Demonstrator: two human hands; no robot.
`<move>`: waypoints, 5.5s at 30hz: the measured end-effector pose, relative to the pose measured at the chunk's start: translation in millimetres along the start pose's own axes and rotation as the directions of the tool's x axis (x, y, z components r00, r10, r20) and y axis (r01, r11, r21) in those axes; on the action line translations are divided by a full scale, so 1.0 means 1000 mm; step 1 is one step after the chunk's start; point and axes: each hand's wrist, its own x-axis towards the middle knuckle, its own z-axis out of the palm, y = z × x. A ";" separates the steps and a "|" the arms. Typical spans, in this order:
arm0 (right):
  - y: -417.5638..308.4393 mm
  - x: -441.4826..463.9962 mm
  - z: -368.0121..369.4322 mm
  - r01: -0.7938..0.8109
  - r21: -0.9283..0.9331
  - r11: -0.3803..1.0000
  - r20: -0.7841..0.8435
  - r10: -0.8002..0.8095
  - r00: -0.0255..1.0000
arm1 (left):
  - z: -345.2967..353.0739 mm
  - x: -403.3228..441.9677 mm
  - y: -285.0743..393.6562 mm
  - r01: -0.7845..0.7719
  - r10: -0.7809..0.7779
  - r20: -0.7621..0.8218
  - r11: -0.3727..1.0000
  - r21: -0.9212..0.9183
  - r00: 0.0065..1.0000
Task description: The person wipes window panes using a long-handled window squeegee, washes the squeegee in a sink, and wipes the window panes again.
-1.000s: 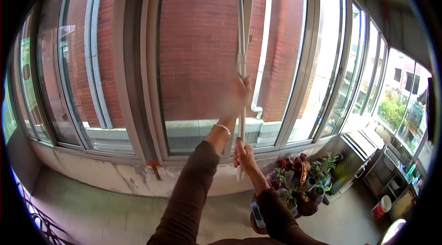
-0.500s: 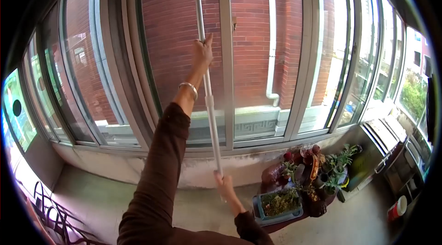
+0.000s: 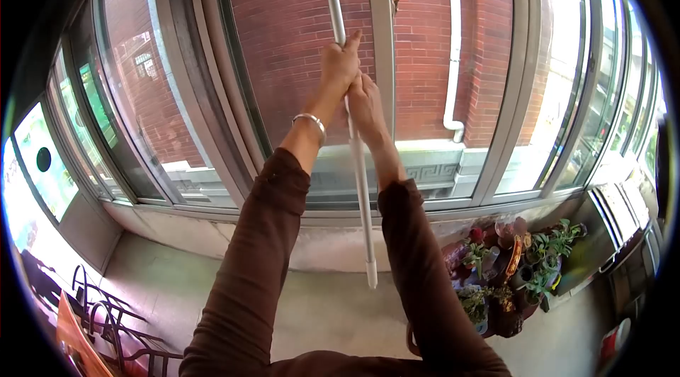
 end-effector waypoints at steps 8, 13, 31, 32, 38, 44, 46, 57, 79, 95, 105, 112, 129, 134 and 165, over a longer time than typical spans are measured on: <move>0.136 -0.003 0.031 0.167 -0.224 0.960 -0.211 -0.215 0.954 | -0.007 -0.004 -0.109 -0.111 0.165 -0.154 0.943 0.313 0.974; 0.234 -0.087 0.033 0.054 -0.088 0.995 -0.252 -0.075 0.965 | -0.014 -0.080 -0.218 -0.065 0.121 -0.188 0.958 0.281 0.975; 0.366 -0.409 0.019 -0.430 0.283 0.857 -0.234 0.496 0.836 | -0.060 -0.385 -0.371 0.506 -0.529 0.005 0.814 0.284 0.848; 0.374 -0.423 0.019 -0.449 0.334 0.829 -0.206 0.529 0.823 | -0.063 -0.394 -0.373 0.527 -0.560 0.014 0.788 0.317 0.828; 0.400 -0.515 0.012 -0.638 0.156 0.754 -0.184 0.656 0.732 | -0.071 -0.480 -0.409 0.568 -0.591 -0.033 0.755 0.327 0.806; 0.427 -0.604 -0.004 -0.776 -0.016 0.630 -0.123 0.769 0.627 | -0.078 -0.526 -0.413 0.804 -0.838 -0.005 0.522 0.285 0.546; 0.427 -0.617 -0.005 -0.787 -0.075 0.612 -0.115 0.779 0.617 | -0.078 -0.538 -0.412 0.783 -0.805 -0.050 0.558 0.276 0.591; 0.361 -0.670 -0.015 -0.918 0.168 0.360 -0.312 0.903 0.297 | -0.100 -0.541 -0.364 0.938 -0.932 0.293 0.281 0.202 0.215; 0.300 -0.741 0.005 -0.931 -0.316 0.183 -0.188 0.950 0.251 | -0.113 -0.673 -0.392 0.991 -0.980 0.198 0.043 0.124 0.018; 0.255 -0.737 0.032 -0.893 -0.406 0.194 -0.444 0.812 0.378 | -0.131 -0.662 -0.336 0.973 -0.950 0.306 0.015 0.229 -0.057; 0.268 -0.497 0.043 -0.556 -0.199 0.807 -0.242 0.509 0.826 | -0.121 -0.414 -0.244 0.736 -0.719 0.232 0.676 0.016 0.655; 0.191 -0.226 0.104 -0.216 -0.252 0.943 -0.126 0.190 0.974 | -0.121 -0.187 -0.180 0.112 -0.112 -0.032 0.994 -0.018 0.993; 0.327 -0.376 0.105 -0.437 -0.074 0.896 -0.135 0.426 0.895 | -0.146 -0.335 -0.350 0.394 -0.388 -0.069 0.894 0.214 0.919; 0.358 -0.494 0.081 -0.685 0.208 0.698 -0.098 0.711 0.696 | -0.149 -0.448 -0.399 0.566 -0.588 0.019 0.787 0.244 0.809; 0.293 -0.742 0.056 -0.932 -0.323 0.165 -0.302 0.915 0.267 | -0.157 -0.702 -0.390 0.845 -0.890 -0.026 0.424 0.327 0.456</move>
